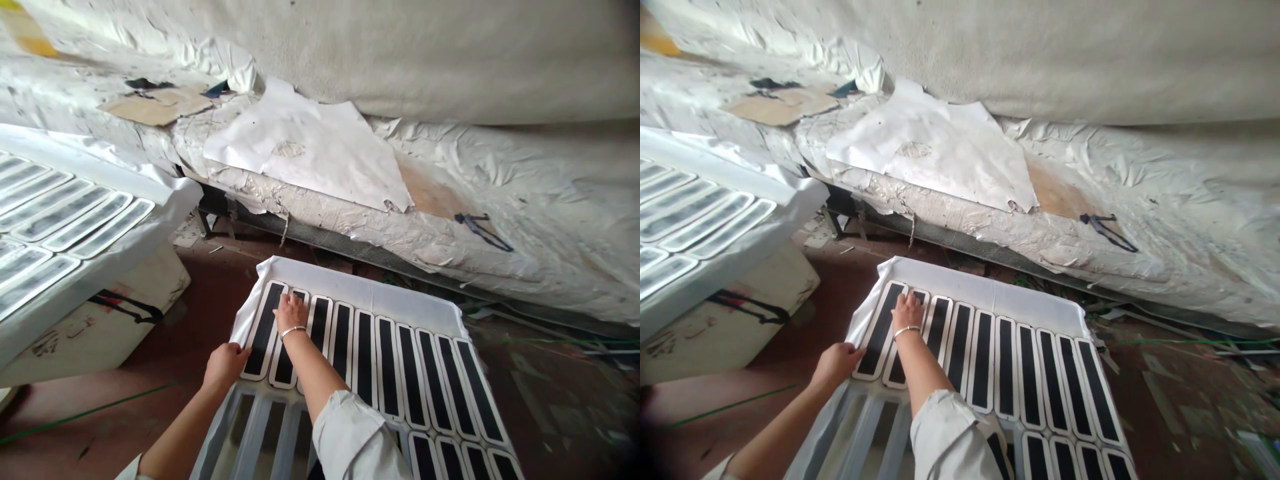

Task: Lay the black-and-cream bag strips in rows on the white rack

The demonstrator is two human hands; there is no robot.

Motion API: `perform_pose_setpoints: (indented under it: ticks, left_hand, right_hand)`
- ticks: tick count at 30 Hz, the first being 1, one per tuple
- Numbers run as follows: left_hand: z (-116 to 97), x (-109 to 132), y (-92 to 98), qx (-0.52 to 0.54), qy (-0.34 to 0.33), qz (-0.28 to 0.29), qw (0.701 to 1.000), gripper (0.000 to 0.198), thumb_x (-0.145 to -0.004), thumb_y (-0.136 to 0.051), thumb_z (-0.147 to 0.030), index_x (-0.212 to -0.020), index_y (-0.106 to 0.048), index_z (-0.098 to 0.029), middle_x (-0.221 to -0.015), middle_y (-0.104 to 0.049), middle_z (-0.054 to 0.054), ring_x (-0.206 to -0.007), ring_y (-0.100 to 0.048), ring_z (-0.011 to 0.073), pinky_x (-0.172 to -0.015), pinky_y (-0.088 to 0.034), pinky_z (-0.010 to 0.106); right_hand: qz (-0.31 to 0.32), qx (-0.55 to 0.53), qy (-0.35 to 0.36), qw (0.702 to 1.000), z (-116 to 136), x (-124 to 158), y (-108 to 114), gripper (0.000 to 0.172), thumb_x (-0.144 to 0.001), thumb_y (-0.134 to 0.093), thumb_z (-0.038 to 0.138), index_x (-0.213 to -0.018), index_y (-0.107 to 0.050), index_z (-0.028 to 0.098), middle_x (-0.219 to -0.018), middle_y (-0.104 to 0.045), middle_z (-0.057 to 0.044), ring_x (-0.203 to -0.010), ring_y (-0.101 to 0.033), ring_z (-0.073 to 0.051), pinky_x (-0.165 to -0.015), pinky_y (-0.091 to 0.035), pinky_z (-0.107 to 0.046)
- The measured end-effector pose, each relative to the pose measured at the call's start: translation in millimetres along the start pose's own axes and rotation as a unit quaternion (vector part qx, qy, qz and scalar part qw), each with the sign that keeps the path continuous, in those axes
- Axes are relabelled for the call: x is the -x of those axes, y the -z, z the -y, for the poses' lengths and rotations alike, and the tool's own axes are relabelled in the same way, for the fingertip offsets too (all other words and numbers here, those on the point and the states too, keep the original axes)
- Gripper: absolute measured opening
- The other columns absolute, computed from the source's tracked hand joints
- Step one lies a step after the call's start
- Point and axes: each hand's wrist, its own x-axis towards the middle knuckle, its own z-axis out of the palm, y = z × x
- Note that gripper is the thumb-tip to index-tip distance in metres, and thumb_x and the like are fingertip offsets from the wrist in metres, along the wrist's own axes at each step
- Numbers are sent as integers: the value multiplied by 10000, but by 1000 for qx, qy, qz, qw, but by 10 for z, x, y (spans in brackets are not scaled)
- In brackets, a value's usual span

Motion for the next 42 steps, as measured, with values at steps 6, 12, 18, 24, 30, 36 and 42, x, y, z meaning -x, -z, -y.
perform_pose_setpoints:
  ticks: [6, 12, 18, 24, 30, 36, 42]
  left_hand:
    - [-26, 12, 35, -9, 5, 13, 1000, 360, -824, -435, -464, -712, -624, -178, -817, -639, 112, -842, -597, 257, -672, -371, 297]
    - [-31, 82, 181, -107, 0, 26, 994, 426, -824, -452, -540, -827, -626, -151, -939, -632, 148, -900, -598, 311, -689, -416, 346]
    - [-41, 152, 230, -170, -29, 38, 984, 394, -833, -509, -495, -947, -601, -130, -974, -626, 156, -941, -596, 311, -716, -449, 361]
    - [-4, 298, 243, -211, -46, -22, 976, 393, -839, -516, -476, -997, -574, -121, -994, -620, 148, -895, -602, 290, -667, -432, 311]
    - [651, 1127, 55, -63, -90, -105, 988, 280, -852, -501, -445, -879, -555, -171, -841, -598, 41, -751, -570, 190, -636, -405, 277]
    - [923, 1644, -579, -130, -338, -200, 911, 397, -933, -371, -324, -1255, -511, -139, -1345, -468, 102, -1267, -380, 245, -1035, -300, 380]
    - [675, 838, -465, -207, -324, -174, 907, 600, -926, -382, -425, -1422, -309, -95, -1456, -310, 106, -1349, -247, 266, -1110, -79, 503]
  right_hand:
    - [39, 1, 53, 998, -1, -87, -26, 494, -922, -341, 221, -1413, -317, 272, -1545, -210, -28, -1404, -160, -228, -1105, -156, -459]
    - [70, 6, 74, 995, -99, -165, 25, 547, -886, -463, 343, -1412, -313, 316, -1545, -211, 3, -1414, -109, -251, -1117, -73, -503]
    - [71, 1, 65, 995, -36, -108, 75, 650, -823, -566, 448, -1410, -327, 304, -1543, -214, -13, -1405, -90, -314, -1099, -34, -570]
    - [65, -47, 55, 995, 86, 328, -10, 580, -827, -584, 404, -1359, -407, 259, -1515, -272, -39, -1405, -61, -298, -1107, 20, -543]
    - [19, -183, 20, 983, -350, 1640, 44, 391, -890, -500, 300, -1235, -524, 115, -1244, -568, -132, -1174, -496, -184, -1023, -380, -318]
    - [35, -224, 46, 973, -492, 3006, -72, 206, -807, -575, 149, -997, -652, 134, -1008, -670, -102, -971, -612, -214, -902, -499, -351]
    - [18, -273, 39, 961, -388, 3342, -289, 236, -826, -518, 124, -1032, -633, 133, -1054, -643, -111, -1019, -590, -212, -944, -483, -366]
